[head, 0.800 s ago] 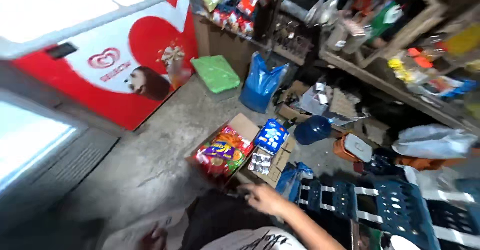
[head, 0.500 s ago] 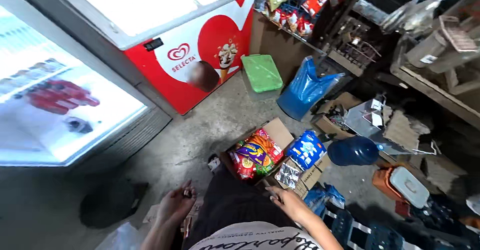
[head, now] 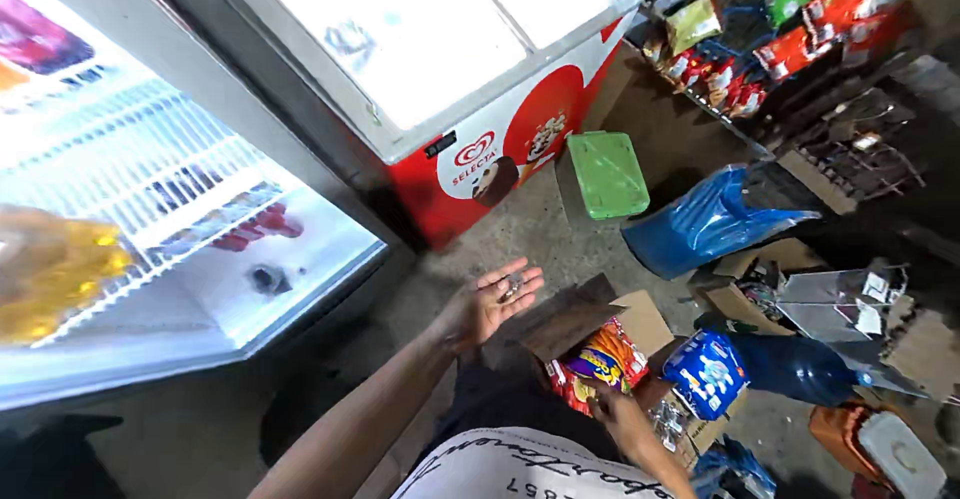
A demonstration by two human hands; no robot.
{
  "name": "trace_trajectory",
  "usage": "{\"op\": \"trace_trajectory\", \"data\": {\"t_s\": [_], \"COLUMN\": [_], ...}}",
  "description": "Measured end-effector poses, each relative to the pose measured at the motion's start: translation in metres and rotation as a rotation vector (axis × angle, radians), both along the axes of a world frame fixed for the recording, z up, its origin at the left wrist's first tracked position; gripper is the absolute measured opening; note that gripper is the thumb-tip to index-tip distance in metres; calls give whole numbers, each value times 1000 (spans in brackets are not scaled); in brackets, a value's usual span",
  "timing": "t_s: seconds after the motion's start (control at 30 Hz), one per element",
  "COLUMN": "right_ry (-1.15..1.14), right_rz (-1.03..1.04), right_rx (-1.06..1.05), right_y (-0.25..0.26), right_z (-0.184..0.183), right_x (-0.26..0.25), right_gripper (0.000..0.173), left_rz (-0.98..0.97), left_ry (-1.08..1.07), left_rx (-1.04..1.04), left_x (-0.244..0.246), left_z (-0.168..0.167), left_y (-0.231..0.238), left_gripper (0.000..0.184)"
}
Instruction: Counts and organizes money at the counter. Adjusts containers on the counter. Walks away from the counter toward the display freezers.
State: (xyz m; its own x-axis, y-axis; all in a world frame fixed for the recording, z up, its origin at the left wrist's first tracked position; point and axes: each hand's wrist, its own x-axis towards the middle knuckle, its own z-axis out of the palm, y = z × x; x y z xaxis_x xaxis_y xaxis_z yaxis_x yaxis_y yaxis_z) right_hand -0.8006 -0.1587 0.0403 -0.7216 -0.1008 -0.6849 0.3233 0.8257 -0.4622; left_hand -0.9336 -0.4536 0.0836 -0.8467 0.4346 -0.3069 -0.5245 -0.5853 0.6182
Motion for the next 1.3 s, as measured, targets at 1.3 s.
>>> {"op": "trace_trajectory", "data": {"t_s": [1.3], "right_ry": [-448], "right_rz": [481], "right_rx": [14], "right_y": [-34], "right_z": [-159], "right_x": [-368], "right_gripper": [43], "left_rz": [464], "left_ry": [-565], "left_rx": [-436], "left_x": [-193], "left_z": [-81], "left_y": [-98], "left_gripper": [46]}}
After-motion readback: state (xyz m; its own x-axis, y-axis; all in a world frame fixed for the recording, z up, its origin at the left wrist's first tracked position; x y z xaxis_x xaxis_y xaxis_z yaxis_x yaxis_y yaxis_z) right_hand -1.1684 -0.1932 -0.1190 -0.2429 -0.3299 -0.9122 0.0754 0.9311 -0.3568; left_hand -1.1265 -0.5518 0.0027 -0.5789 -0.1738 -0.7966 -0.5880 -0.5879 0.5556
